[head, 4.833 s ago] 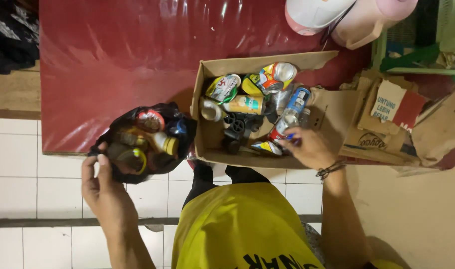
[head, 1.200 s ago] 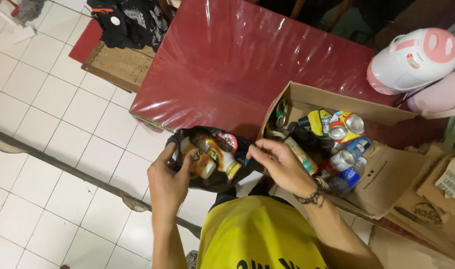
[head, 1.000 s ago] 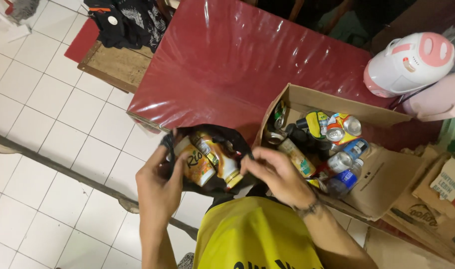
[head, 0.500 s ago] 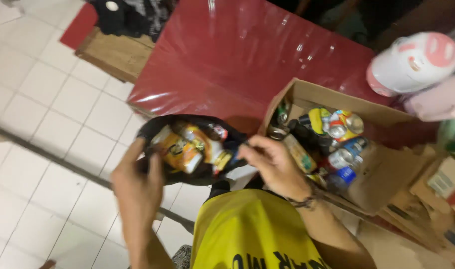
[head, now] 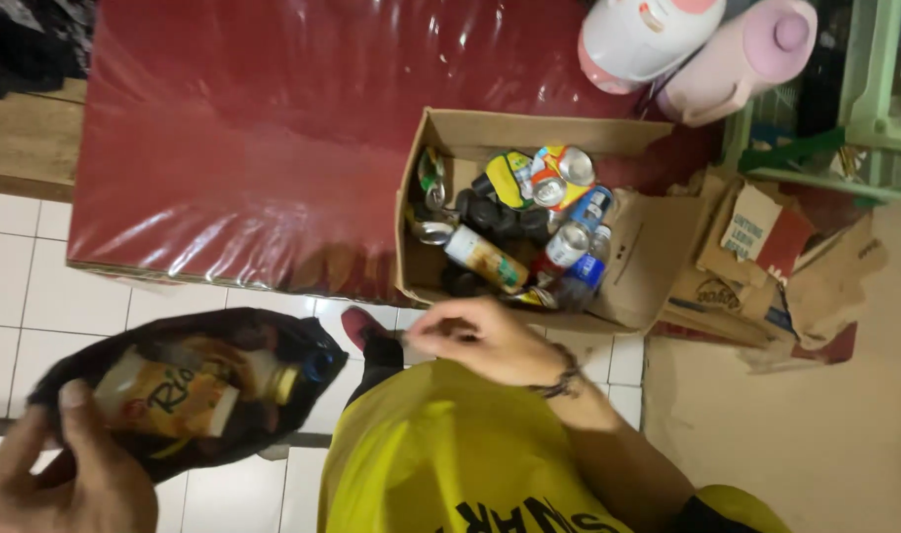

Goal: The person walks to a table and transfers recyclable items from a cardboard box into a black plastic bag. They handle cans, plastic bottles, and small containers one by one, placing them into the bag.

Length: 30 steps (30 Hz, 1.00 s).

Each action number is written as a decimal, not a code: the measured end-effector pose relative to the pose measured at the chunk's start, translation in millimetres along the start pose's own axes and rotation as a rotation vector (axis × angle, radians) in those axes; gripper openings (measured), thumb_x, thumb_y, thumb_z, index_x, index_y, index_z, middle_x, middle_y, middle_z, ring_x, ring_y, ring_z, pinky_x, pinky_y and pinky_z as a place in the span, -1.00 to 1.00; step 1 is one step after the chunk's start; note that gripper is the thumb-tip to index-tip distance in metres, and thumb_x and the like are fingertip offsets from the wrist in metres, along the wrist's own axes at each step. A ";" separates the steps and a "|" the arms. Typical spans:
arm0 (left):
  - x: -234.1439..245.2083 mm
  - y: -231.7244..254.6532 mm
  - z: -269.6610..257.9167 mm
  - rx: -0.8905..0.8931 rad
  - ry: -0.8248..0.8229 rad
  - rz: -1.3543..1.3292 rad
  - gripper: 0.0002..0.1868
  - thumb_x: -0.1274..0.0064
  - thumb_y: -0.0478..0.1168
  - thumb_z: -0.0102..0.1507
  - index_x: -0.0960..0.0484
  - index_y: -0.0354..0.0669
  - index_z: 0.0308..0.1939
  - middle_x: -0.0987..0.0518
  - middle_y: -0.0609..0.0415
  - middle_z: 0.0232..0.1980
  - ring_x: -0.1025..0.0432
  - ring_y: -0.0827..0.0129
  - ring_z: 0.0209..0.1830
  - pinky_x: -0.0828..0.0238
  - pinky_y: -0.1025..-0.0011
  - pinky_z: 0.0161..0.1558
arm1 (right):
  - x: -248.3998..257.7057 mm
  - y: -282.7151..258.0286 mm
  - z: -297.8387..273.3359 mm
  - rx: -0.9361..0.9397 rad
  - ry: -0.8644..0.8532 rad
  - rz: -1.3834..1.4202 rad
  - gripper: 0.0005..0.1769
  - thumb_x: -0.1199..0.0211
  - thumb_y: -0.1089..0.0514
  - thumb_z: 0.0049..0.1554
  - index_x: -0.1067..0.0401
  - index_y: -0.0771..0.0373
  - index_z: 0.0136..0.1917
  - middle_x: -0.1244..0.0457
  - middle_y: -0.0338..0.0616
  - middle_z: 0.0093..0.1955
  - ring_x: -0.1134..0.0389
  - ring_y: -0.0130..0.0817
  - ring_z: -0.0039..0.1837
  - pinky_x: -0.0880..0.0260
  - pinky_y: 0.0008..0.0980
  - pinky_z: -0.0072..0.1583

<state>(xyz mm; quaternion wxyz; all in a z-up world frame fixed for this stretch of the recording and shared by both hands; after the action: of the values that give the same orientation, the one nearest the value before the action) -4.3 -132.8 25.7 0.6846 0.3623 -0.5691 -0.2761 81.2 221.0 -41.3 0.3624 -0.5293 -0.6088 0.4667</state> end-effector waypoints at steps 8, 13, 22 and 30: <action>-32.8 43.9 -4.2 0.034 0.024 -0.241 -0.76 0.10 -0.34 0.56 -0.51 -0.56 0.17 -0.60 -0.29 0.01 -0.59 0.15 -0.06 -0.60 0.36 0.01 | 150.2 88.6 -111.1 -0.153 0.618 0.119 -0.73 -0.22 0.04 0.30 -0.54 0.28 0.08 -0.37 -0.22 -0.09 -0.31 -0.53 -0.11 -0.34 -0.52 -0.06; -55.7 54.6 -5.8 0.025 0.028 -0.321 -0.76 0.11 -0.37 0.54 -0.49 -0.53 0.20 -0.61 -0.28 0.04 -0.59 0.15 -0.03 -0.61 0.35 0.02 | 197.3 110.6 -131.4 -0.257 0.903 0.025 -0.55 -0.23 -0.06 0.29 -0.44 0.30 0.29 -0.34 -0.25 -0.01 -0.30 -0.56 -0.05 -0.29 -0.55 -0.04; -72.0 74.3 -18.7 0.018 0.043 -0.374 -0.73 0.12 -0.41 0.51 -0.47 -0.49 0.26 -0.61 -0.26 0.09 -0.59 0.15 0.01 -0.62 0.32 0.04 | 199.5 114.0 -72.0 -0.521 0.748 -0.148 -0.09 -0.24 -0.14 0.17 0.09 0.05 0.64 -0.34 -0.13 0.20 -0.39 -0.50 -0.01 -0.43 -0.44 -0.06; -78.3 89.7 -24.0 0.028 0.064 -0.399 -0.68 0.13 -0.45 0.49 -0.44 -0.45 0.32 -0.61 -0.25 0.13 -0.60 0.16 0.05 -0.63 0.30 0.06 | 217.4 127.5 -63.0 -0.255 0.559 -0.175 -0.34 -0.26 -0.19 0.24 -0.38 0.07 0.52 -0.41 -0.04 0.27 -0.41 -0.49 0.07 -0.41 -0.49 0.11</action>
<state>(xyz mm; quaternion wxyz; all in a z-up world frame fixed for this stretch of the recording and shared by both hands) 0.5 -14.1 50.9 0.6290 0.4857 -0.4680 -0.3866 140.7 446.8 -155.1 0.4849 -0.6239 -0.5826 0.1902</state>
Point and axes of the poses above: each hand's wrist, its own z-axis towards the middle knuckle, its own x-axis out of the back of the hand, y = z × x, the point moved 3 cm from there along z, towards the middle knuckle
